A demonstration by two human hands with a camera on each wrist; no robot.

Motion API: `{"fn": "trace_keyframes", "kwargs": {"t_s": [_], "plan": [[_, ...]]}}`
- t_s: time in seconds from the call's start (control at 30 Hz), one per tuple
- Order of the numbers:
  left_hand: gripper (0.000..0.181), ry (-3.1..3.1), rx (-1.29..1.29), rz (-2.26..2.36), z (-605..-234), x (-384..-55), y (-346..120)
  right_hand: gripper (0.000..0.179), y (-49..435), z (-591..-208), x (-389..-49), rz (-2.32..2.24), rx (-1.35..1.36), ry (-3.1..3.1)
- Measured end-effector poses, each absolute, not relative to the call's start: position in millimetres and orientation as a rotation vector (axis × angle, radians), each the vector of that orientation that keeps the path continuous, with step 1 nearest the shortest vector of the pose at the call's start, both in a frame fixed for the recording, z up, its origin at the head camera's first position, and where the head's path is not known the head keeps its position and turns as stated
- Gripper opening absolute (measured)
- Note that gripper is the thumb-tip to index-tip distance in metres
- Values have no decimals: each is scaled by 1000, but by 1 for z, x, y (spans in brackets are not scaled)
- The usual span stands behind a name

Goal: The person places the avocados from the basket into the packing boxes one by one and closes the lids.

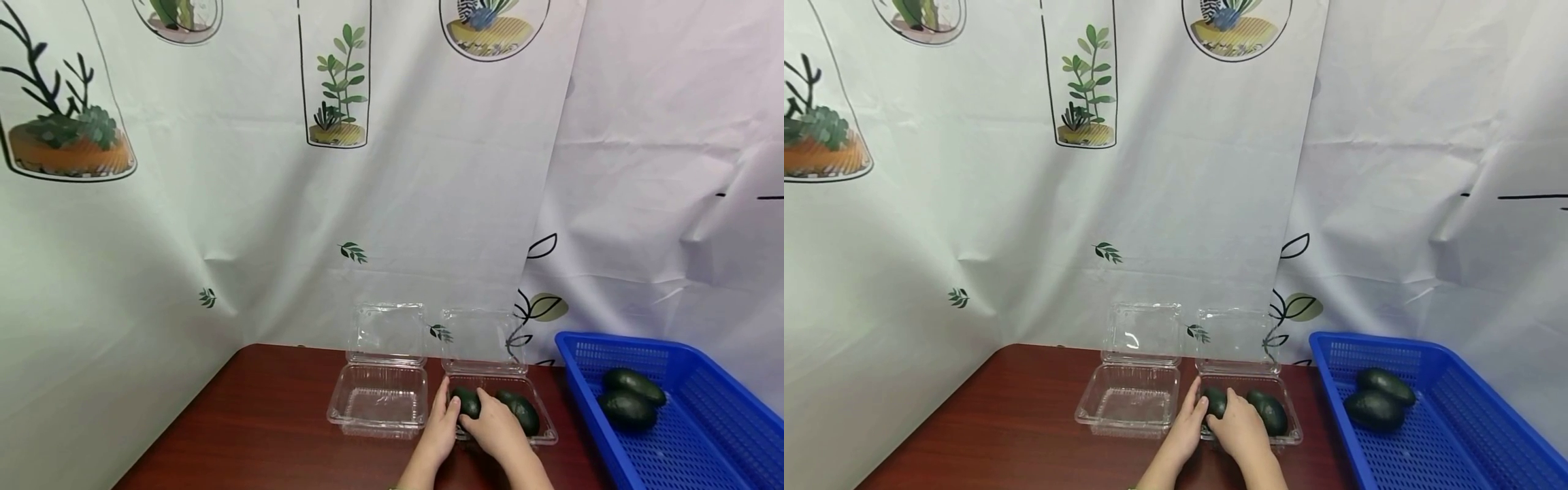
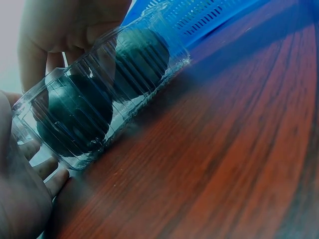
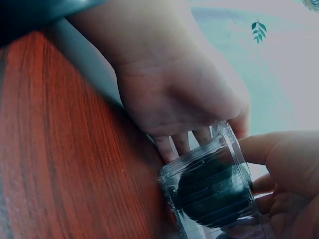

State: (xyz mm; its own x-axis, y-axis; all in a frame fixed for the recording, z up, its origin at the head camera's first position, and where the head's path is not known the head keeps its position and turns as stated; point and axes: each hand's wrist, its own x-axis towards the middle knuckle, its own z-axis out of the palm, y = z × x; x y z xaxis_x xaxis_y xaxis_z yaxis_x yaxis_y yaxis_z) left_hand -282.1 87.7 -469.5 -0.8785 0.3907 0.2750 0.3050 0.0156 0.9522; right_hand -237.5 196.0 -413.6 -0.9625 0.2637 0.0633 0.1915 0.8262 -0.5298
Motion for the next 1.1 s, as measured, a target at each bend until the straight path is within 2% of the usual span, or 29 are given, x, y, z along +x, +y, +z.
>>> {"fn": "trace_keyframes", "kwargs": {"t_s": [0.73, 1.1], "plan": [[53, 2181, 755, 1994, -468, -283, 87, 67, 204, -396, -231, 866, -307, -2758], [52, 2170, 753, 2015, -469, -282, 86, 59, 249, -398, -223, 1023, -341, -2530]]}}
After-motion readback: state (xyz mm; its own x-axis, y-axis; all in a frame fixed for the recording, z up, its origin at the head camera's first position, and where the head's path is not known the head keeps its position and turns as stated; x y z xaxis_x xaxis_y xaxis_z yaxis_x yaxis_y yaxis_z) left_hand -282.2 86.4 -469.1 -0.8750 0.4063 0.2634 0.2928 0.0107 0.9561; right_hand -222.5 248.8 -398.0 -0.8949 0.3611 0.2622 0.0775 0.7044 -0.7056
